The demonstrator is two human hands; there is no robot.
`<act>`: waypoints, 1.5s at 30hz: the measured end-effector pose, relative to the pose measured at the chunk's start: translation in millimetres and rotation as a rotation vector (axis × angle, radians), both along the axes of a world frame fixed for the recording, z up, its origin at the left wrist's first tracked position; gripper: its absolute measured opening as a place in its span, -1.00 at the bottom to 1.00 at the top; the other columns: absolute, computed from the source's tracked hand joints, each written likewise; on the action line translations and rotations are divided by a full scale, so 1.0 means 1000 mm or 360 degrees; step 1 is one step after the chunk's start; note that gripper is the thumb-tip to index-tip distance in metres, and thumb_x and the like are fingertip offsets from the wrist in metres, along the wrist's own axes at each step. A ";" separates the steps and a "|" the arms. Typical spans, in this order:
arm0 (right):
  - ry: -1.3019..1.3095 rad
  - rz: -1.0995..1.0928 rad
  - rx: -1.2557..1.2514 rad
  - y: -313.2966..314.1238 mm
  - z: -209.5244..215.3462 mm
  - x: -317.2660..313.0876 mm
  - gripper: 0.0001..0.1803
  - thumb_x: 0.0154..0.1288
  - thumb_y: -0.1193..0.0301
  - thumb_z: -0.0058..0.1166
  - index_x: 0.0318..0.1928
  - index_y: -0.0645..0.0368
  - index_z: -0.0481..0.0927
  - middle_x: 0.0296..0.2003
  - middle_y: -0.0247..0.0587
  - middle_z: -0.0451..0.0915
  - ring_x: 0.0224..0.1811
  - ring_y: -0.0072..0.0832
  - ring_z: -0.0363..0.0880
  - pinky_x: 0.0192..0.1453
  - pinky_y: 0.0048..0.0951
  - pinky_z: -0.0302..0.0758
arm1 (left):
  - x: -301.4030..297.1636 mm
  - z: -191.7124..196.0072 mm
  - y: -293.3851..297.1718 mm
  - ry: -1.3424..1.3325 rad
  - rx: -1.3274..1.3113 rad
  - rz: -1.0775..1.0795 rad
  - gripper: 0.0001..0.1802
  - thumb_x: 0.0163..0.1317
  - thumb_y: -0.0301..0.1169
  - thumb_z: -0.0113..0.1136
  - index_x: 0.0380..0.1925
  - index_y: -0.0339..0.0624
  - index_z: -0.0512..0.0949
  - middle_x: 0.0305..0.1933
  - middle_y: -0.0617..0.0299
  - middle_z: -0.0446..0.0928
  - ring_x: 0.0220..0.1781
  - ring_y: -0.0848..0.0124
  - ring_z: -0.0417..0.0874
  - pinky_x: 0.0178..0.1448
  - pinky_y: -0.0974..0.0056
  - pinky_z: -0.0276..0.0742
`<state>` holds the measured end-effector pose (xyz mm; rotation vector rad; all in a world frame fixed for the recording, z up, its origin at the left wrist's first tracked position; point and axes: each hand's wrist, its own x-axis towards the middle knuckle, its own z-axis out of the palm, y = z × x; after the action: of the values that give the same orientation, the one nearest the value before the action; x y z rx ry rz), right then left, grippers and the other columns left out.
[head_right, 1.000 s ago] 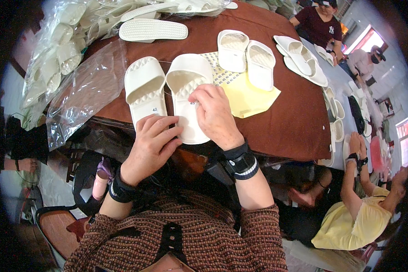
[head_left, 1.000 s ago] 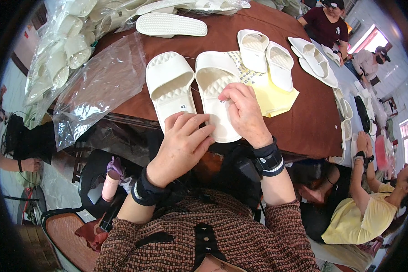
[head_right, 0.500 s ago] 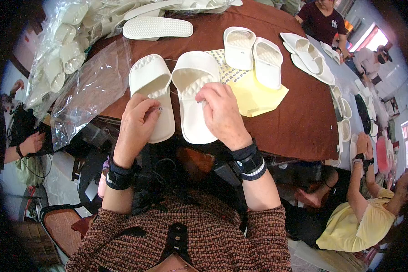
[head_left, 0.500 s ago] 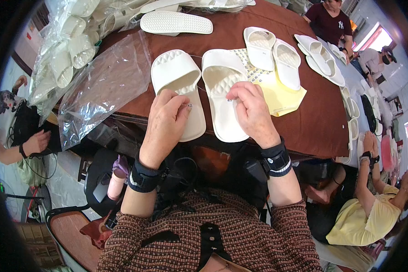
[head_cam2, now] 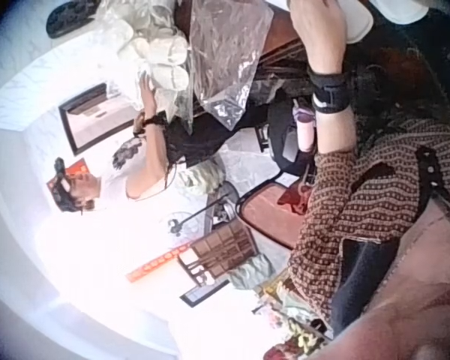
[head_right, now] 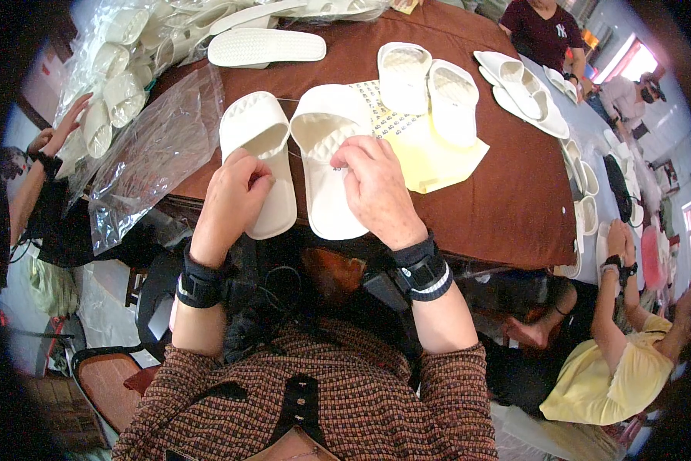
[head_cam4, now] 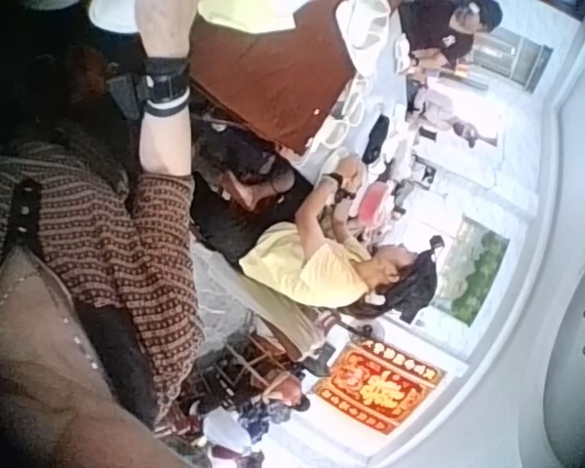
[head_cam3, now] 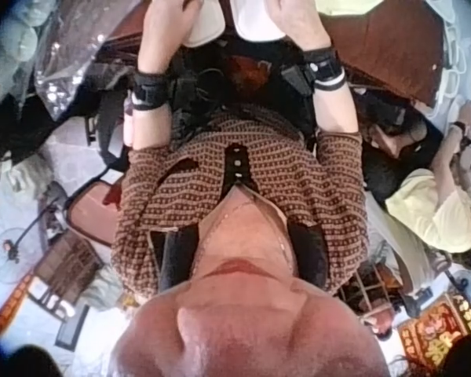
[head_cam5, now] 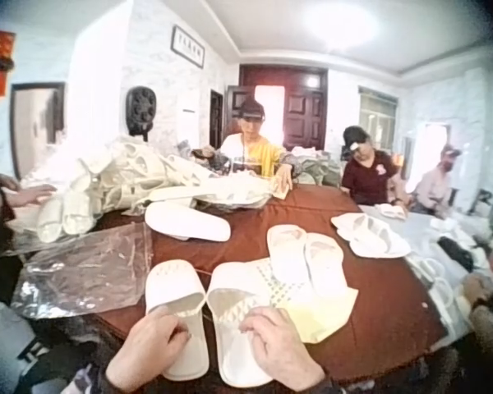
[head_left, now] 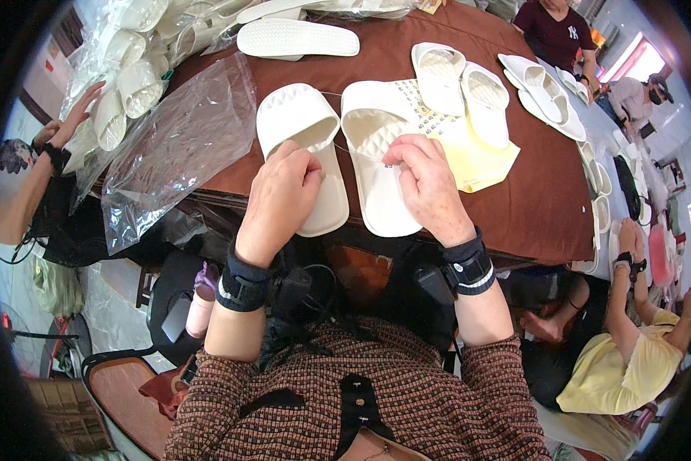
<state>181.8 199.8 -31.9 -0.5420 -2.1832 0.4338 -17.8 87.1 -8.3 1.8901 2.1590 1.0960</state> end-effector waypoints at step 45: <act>0.0032 -0.0012 -0.0058 -0.001 -0.002 0.001 -0.78 0.11 0.69 -0.06 -0.26 0.23 0.59 -0.15 -0.13 0.54 -0.02 -0.13 0.45 0.13 -0.20 0.41 | -0.017 0.003 0.005 -0.0082 -0.0153 -0.0246 -0.86 0.16 -0.44 0.18 -0.35 -0.32 0.57 -0.31 0.00 0.57 -0.24 0.10 0.62 -0.14 0.14 0.51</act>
<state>182.9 199.2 -34.0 -0.5632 -2.1571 0.4738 -35.2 92.0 -5.4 1.9269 1.9631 0.9834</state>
